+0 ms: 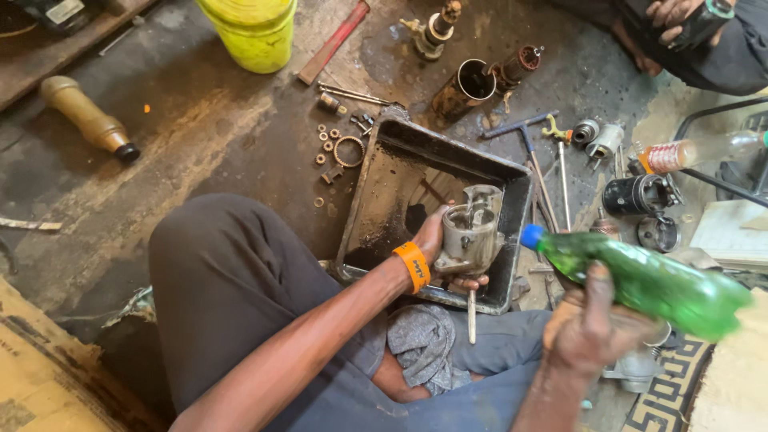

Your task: The person sits on the workshop floor and scrubs greasy metal components, including a brake drum and a cylindrical part, with a brush in a black tray. They pour liquid from a green plastic bottle over the parts to rinse them, rotating each part to clean different sides, and set cleaned parts aside.

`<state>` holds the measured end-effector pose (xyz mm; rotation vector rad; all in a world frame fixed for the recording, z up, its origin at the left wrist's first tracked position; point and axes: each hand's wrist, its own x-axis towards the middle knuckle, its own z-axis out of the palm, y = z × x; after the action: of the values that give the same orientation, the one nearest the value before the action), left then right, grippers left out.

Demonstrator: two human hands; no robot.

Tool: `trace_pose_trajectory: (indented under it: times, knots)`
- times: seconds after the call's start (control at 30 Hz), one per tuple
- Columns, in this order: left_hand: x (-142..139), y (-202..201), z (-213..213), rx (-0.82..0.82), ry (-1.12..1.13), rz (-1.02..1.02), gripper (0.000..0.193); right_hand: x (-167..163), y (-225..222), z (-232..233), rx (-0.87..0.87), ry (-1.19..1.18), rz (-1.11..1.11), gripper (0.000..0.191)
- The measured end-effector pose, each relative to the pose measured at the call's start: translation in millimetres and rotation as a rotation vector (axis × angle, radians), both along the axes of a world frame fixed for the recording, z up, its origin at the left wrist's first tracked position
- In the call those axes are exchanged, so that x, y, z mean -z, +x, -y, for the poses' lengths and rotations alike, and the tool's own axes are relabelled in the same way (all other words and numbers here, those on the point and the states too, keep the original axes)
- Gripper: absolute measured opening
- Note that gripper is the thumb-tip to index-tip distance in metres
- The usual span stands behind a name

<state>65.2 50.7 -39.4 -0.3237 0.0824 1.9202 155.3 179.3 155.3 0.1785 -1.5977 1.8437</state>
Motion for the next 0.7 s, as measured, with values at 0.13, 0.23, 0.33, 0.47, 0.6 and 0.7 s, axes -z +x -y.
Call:
trace_pose_trajectory:
  times: [0.13, 0.23, 0.33, 0.47, 0.6, 0.7]
  knots:
    - [-8.3, 1.2, -4.7, -0.039, -0.103, 0.03, 0.108, 10.5, -4.4, 12.0, 0.01, 0.001, 0.045, 0.052]
    - [-17.4, 4.2, -2.3, -0.113, -0.17, -0.04, 0.107, 6.7, -4.7, 21.7, 0.017, 0.05, 0.091, 0.055]
    - [-29.0, 6.1, 3.9, -0.164, -0.255, -0.117, 0.096, -1.8, -8.1, 25.6, 0.057, 0.061, 0.078, 0.054]
    - [-41.3, 6.4, 9.8, -0.201, -0.218, -0.168, 0.087, -6.0, -7.0, 22.6, 0.08, 0.078, 0.085, 0.059]
    - [-45.1, 5.4, 10.1, -0.169, -0.301, -0.141, 0.082, 3.4, -8.1, 16.8, 0.076, 0.082, 0.071, 0.061]
    - [-44.0, 5.5, 9.8, -0.183, -0.323, -0.1, 0.073, 9.8, -17.9, 12.3, 0.108, 0.106, 0.075, 0.057]
